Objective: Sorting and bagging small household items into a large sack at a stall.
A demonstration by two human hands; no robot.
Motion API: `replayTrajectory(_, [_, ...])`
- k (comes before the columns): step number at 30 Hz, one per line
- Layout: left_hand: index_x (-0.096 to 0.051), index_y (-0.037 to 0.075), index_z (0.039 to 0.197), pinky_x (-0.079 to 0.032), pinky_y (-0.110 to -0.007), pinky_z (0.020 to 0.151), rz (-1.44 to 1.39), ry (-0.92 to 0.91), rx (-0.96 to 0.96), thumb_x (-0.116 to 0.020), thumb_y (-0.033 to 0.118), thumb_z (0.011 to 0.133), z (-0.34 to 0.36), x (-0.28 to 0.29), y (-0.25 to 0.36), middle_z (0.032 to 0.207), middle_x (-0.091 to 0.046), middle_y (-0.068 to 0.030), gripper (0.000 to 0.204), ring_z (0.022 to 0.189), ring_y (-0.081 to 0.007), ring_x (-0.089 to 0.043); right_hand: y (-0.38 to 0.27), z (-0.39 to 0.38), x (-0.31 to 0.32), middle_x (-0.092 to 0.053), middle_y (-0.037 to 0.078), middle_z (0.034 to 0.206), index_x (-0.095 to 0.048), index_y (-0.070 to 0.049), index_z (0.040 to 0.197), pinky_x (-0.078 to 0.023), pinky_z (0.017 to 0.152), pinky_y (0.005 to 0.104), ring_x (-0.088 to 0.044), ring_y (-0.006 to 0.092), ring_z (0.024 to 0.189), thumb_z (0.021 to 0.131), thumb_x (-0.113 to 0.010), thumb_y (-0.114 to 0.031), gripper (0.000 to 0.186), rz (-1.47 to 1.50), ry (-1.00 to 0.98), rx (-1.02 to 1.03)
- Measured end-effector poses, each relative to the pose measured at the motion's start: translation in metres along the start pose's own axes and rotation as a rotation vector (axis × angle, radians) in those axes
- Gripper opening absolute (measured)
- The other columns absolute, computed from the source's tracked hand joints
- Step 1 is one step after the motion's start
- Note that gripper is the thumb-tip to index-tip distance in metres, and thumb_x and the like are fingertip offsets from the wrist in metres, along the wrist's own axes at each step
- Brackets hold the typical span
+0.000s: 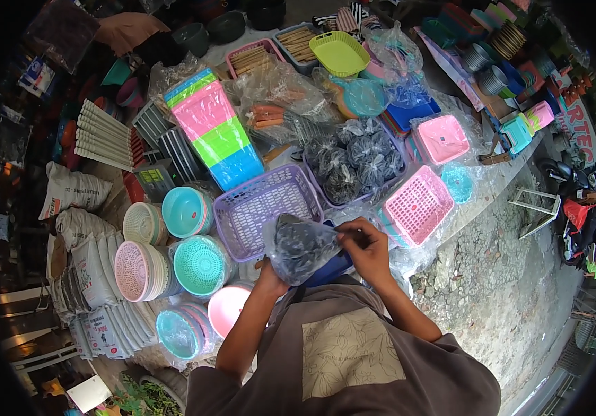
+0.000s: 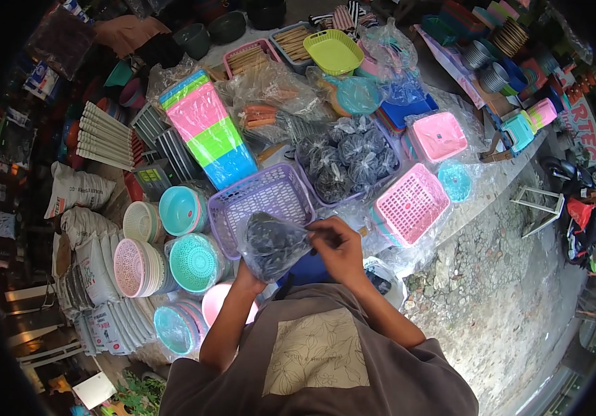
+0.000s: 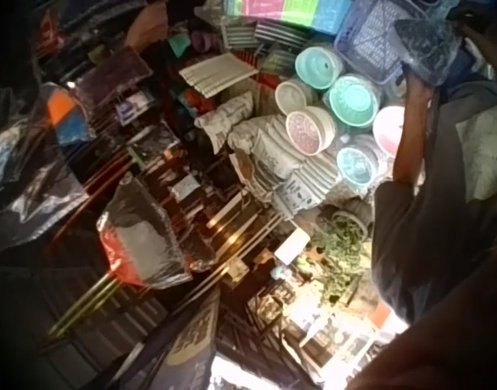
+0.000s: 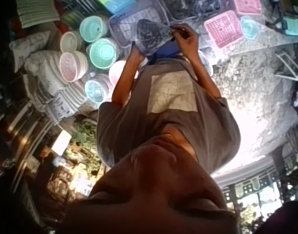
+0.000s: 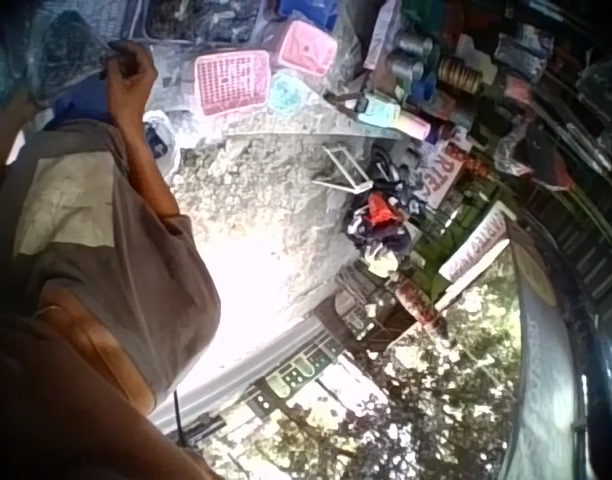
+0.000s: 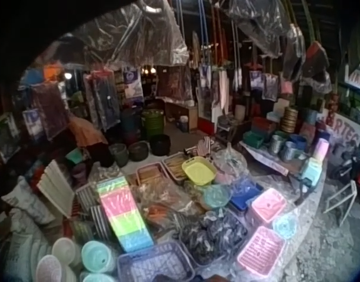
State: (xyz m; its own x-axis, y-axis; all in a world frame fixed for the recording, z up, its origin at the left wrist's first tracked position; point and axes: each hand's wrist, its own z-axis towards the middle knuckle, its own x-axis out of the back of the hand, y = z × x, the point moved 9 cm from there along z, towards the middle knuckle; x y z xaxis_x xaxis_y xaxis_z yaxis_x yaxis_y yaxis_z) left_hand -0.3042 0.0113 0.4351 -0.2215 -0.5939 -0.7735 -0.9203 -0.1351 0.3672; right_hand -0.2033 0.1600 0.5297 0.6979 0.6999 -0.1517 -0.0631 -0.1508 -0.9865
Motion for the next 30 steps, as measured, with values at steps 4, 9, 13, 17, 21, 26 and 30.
replayTrajectory(4, [-0.049,0.001,0.129,-0.051,-0.033,0.095,0.276,0.012,-0.403,-0.051,0.011,0.097,0.001,-0.01,0.033,0.123,-0.059,-0.0129,0.034,0.11,-0.0213,-0.061,0.033,0.013,0.019,-0.063,0.005,0.1,-0.064,0.0,0.107,-0.047,0.066,0.0216,-0.058,0.0072,0.074,0.089,-0.059,-0.001,0.019,-0.09,0.057,-0.122])
replayTrajectory(9, [-0.049,-0.002,0.125,-0.05,-0.03,0.093,0.618,-0.021,-0.42,-0.046,-0.01,0.088,0.001,-0.048,0.047,0.125,-0.059,-0.0161,0.038,0.109,-0.0184,-0.06,0.112,0.017,0.024,-0.064,0.006,0.108,-0.06,0.001,0.117,-0.05,0.081,0.0244,-0.062,0.0115,0.092,0.097,-0.05,-0.01,0.025,0.326,-0.001,-0.466])
replayTrajectory(13, [-0.05,-0.002,0.124,-0.048,-0.031,0.095,0.707,-0.054,-0.368,-0.043,-0.01,0.088,0.015,-0.066,0.046,0.128,-0.057,-0.0195,0.037,0.112,-0.0213,-0.06,0.134,0.016,0.021,-0.064,0.006,0.108,-0.056,-0.004,0.12,-0.053,0.083,0.0266,-0.064,0.0138,0.095,0.099,-0.048,-0.012,0.024,0.539,-0.043,-0.578])
replayTrajectory(17, [-0.049,0.0,0.128,-0.047,-0.035,0.095,0.486,0.064,-0.193,-0.045,0.001,0.094,0.055,-0.045,0.03,0.129,-0.056,-0.0163,0.034,0.116,-0.0218,-0.057,0.145,0.03,0.046,-0.063,0.006,0.109,-0.055,-0.004,0.12,-0.052,0.084,0.0272,-0.063,0.014,0.095,0.1,-0.047,-0.015,0.025,0.514,0.07,-0.57])
replayTrajectory(21, [-0.047,0.003,0.132,-0.047,-0.038,0.093,0.314,0.09,0.048,-0.049,0.012,0.096,0.113,-0.02,-0.007,0.127,-0.055,-0.0112,0.038,0.117,-0.02,-0.054,0.146,0.065,0.084,-0.062,0.003,0.105,-0.058,-0.003,0.118,-0.046,0.084,0.0244,-0.059,0.0105,0.094,0.099,-0.049,-0.018,0.026,0.349,0.179,-0.512])
replayTrajectory(26, [-0.045,0.007,0.136,-0.046,-0.037,0.088,0.457,0.18,0.127,-0.058,0.022,0.094,0.217,-0.027,-0.04,0.125,-0.053,-0.0057,0.046,0.115,-0.0181,-0.052,0.17,0.134,0.154,-0.062,0.007,0.113,-0.058,-0.001,0.124,-0.041,0.092,0.0255,-0.055,0.0131,0.105,0.094,-0.058,-0.026,0.039,0.128,0.289,-0.481])
replayTrajectory(30, [-0.043,0.005,0.136,-0.051,-0.036,0.085,0.575,0.196,0.077,-0.062,0.023,0.092,0.331,-0.066,-0.041,0.12,-0.056,-0.0075,0.051,0.108,-0.0179,-0.057,0.189,0.228,0.231,-0.06,0.016,0.123,-0.057,0.001,0.128,-0.039,0.099,0.0286,-0.053,0.0199,0.115,0.093,-0.059,-0.03,0.046,-0.063,0.369,-0.38])
